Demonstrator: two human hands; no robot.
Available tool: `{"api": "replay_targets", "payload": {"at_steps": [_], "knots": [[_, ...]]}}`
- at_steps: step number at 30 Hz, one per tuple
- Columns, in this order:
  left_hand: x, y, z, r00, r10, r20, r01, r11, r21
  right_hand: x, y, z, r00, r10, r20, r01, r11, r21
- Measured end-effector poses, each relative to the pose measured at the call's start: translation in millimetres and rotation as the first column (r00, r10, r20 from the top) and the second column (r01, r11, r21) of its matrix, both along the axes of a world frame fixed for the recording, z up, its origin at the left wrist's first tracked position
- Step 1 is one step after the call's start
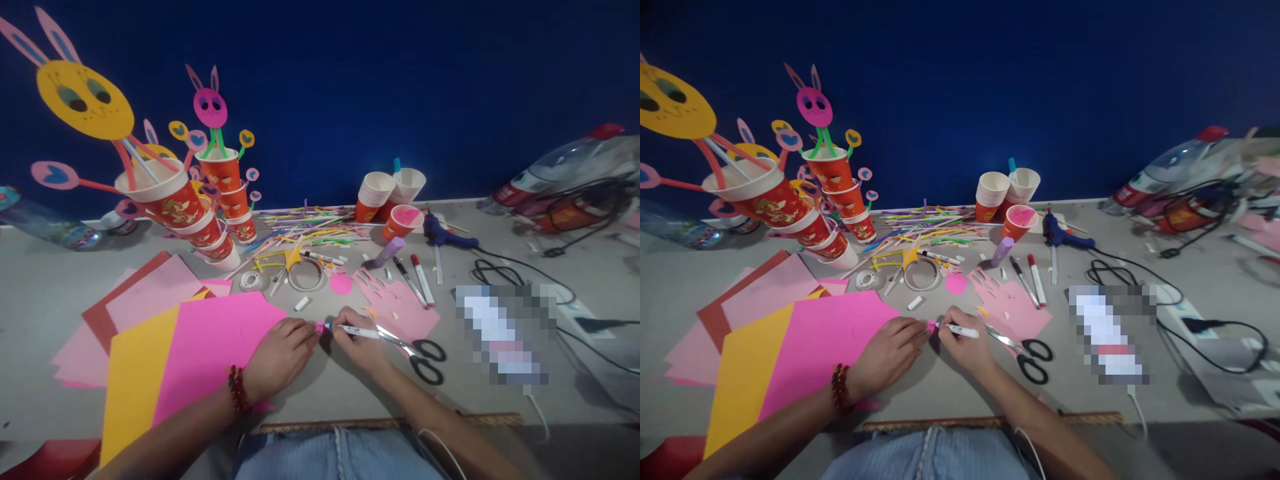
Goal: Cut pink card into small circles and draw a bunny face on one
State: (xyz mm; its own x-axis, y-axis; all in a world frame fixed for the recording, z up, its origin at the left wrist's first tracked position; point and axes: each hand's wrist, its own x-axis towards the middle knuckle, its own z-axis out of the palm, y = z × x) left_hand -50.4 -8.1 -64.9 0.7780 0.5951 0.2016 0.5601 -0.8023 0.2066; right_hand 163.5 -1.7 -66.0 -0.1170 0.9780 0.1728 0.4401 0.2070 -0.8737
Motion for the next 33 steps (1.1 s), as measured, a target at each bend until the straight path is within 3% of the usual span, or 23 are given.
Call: {"api": "replay_targets", "payload": {"at_steps": [14,33], "knots": [[-1.7,0.3,-0.2,1.0,-0.005,0.021,0.006,1.0,-0.024,1.8,-0.8,1.8,1.0,-0.019,-0.017,0.019,1.0,0.024],[-1.8,-0.3,0.1,1.0,0.011,0.024,-0.011,1.0,-0.019,-1.4,-0.1,3.0,0.997,0.054,0.056,-0.055,0.998,0.014]]}}
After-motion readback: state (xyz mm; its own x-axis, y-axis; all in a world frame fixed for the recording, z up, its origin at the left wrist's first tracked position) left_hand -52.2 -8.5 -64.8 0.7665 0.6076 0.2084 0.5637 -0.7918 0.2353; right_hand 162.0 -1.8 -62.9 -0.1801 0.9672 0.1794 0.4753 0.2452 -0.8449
